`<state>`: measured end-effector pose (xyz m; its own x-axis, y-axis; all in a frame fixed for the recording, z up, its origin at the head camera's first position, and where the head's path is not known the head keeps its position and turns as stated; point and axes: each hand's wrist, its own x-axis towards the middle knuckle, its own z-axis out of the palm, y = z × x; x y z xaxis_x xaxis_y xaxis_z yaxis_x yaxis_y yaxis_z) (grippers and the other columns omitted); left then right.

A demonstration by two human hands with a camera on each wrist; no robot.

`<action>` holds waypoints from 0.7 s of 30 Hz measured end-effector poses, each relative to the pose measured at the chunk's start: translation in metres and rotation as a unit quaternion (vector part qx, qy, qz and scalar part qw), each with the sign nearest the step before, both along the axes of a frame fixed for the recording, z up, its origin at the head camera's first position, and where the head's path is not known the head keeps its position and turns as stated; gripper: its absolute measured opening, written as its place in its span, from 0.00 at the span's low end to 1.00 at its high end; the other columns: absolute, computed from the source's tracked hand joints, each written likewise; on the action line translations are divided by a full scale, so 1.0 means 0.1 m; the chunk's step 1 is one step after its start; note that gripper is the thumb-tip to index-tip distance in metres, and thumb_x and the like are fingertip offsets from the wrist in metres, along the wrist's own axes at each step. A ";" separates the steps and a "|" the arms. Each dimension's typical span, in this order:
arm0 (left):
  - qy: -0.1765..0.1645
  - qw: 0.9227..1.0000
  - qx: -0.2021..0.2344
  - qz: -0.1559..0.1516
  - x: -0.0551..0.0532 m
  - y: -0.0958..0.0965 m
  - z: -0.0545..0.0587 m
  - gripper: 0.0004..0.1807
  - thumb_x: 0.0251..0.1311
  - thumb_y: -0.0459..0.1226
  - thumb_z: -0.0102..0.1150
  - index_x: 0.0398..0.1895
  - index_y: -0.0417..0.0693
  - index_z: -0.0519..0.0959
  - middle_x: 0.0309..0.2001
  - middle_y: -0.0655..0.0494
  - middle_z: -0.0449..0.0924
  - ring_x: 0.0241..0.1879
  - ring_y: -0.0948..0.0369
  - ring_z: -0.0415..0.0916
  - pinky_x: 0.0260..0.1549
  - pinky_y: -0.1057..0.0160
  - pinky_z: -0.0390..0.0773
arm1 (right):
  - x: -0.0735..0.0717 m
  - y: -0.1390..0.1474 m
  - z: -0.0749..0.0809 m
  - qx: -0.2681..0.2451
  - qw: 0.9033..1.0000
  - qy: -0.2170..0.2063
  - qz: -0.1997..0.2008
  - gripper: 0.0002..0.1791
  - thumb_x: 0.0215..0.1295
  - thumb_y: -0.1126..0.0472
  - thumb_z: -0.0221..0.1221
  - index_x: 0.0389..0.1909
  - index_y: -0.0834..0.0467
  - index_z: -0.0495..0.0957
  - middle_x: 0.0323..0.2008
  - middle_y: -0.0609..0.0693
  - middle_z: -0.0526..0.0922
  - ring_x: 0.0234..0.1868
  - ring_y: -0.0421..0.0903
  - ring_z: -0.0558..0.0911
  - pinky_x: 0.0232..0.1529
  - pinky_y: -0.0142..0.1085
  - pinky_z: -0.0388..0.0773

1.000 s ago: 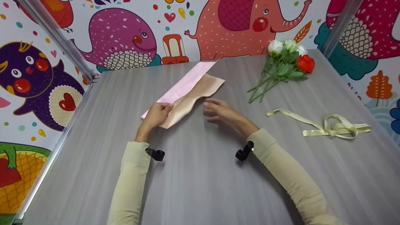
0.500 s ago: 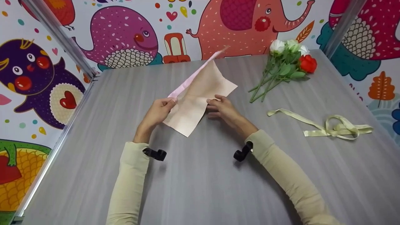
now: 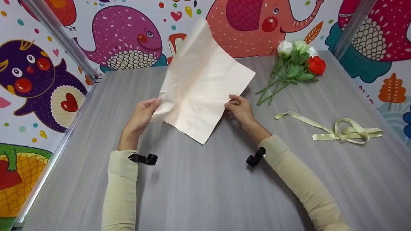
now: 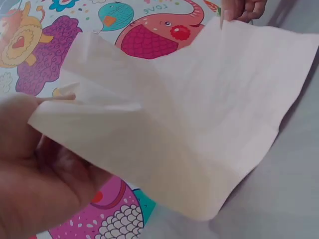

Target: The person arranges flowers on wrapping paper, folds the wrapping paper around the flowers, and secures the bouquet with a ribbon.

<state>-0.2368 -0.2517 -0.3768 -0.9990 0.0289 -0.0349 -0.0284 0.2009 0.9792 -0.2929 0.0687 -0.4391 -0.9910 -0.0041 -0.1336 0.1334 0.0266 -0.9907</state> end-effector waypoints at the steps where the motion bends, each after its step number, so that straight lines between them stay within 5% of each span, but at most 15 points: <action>1: -0.003 1.000 0.004 0.005 0.01 -0.02 0.00 0.25 0.77 0.40 0.46 0.62 0.25 0.72 0.25 0.69 0.82 0.26 0.72 0.76 0.30 0.73 0.76 | 0.00 0.02 0.00 0.007 1.000 0.002 -0.003 0.24 0.67 0.68 0.61 0.64 0.64 0.74 0.34 0.43 0.80 0.33 0.38 0.80 0.42 0.35 0.81; 8: -0.004 0.999 -0.011 0.032 0.08 -0.07 0.03 0.25 0.76 0.40 0.48 0.60 0.23 0.74 0.23 0.69 0.80 0.25 0.72 0.76 0.28 0.73 0.75 | -0.01 0.19 0.03 0.057 0.998 0.000 -0.018 0.18 0.69 0.63 0.58 0.58 0.60 0.81 0.38 0.46 0.80 0.33 0.42 0.80 0.43 0.37 0.81; 21: 0.022 0.984 -0.146 0.098 0.14 -0.12 -0.05 0.20 0.75 0.40 0.48 0.53 0.29 0.80 0.28 0.65 0.72 0.31 0.69 0.68 0.33 0.72 0.68 | -0.07 0.40 0.07 0.061 0.996 0.014 -0.068 0.16 0.69 0.63 0.55 0.54 0.59 0.83 0.30 0.42 0.77 0.30 0.40 0.76 0.35 0.33 0.75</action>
<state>-0.2229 -0.2638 -0.3820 -0.9851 -0.1694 0.0307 -0.0532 0.4691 0.8815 -0.2999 0.1088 -0.4325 -0.9847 0.1443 -0.0975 0.1165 0.1297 -0.9847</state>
